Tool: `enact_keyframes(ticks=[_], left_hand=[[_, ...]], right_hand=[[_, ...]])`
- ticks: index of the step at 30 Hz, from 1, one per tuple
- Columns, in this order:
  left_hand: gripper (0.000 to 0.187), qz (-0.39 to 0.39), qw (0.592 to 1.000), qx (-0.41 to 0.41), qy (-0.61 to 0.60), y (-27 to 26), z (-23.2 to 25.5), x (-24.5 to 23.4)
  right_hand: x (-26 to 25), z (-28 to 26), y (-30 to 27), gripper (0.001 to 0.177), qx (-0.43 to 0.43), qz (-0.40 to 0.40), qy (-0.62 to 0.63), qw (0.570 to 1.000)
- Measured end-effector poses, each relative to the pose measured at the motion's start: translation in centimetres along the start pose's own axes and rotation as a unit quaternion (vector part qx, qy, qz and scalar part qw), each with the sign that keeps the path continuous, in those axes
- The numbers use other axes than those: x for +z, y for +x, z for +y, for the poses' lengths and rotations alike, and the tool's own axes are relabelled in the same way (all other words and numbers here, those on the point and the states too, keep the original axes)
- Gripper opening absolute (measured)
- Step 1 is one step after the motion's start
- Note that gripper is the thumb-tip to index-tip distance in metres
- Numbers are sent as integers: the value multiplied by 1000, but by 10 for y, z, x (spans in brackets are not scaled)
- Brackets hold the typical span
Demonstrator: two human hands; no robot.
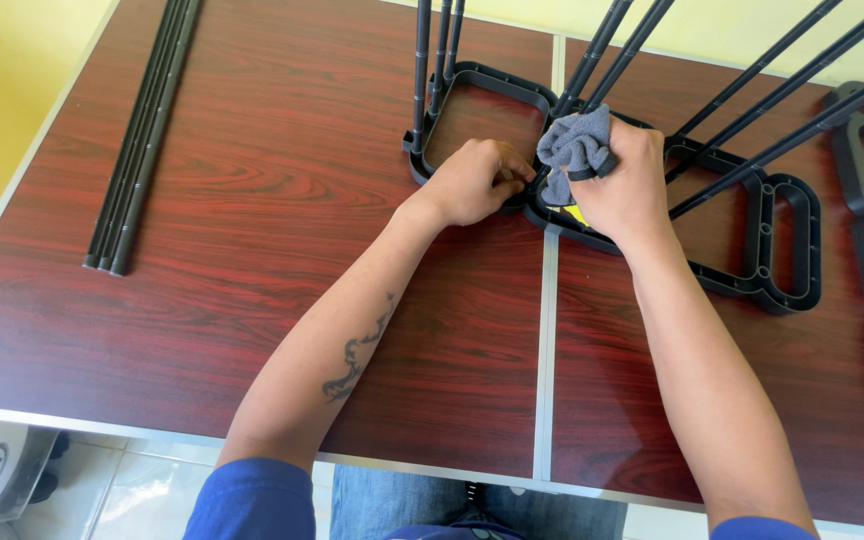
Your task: The person inserts black metal poles into black plastic base frames on a table, then wipes each pole with a cloth. The person repeats this process for several poles, handling them one at a time.
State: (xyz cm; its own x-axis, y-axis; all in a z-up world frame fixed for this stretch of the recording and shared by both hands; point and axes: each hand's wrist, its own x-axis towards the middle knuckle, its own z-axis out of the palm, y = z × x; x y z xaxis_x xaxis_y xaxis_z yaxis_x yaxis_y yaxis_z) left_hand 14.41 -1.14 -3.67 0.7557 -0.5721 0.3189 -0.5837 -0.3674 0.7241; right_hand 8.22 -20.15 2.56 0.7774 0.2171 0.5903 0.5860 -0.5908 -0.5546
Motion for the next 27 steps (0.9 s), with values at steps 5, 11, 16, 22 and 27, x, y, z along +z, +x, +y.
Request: enact_keyframes(ticks=[5, 11, 16, 22, 27], left_hand=[[22, -11, 1000, -7, -5, 1, -1, 1], [23, -24, 998, -58, -3, 0, 8, -3], [24, 30, 1000, 7, 4, -3, 21, -5], [15, 38, 999, 29, -10, -3, 19, 3], [16, 38, 999, 28, -22, -2, 13, 7]], right_hand=[[4, 1, 0, 13, 3, 2, -11, 1000], [3, 4, -2, 10, 32, -5, 14, 999], [-15, 3, 0, 27, 103, -44, -33, 993], [-42, 1, -2, 35, 214, 59, 126, 967], [-34, 17, 1, 36, 325, 90, 247, 909]])
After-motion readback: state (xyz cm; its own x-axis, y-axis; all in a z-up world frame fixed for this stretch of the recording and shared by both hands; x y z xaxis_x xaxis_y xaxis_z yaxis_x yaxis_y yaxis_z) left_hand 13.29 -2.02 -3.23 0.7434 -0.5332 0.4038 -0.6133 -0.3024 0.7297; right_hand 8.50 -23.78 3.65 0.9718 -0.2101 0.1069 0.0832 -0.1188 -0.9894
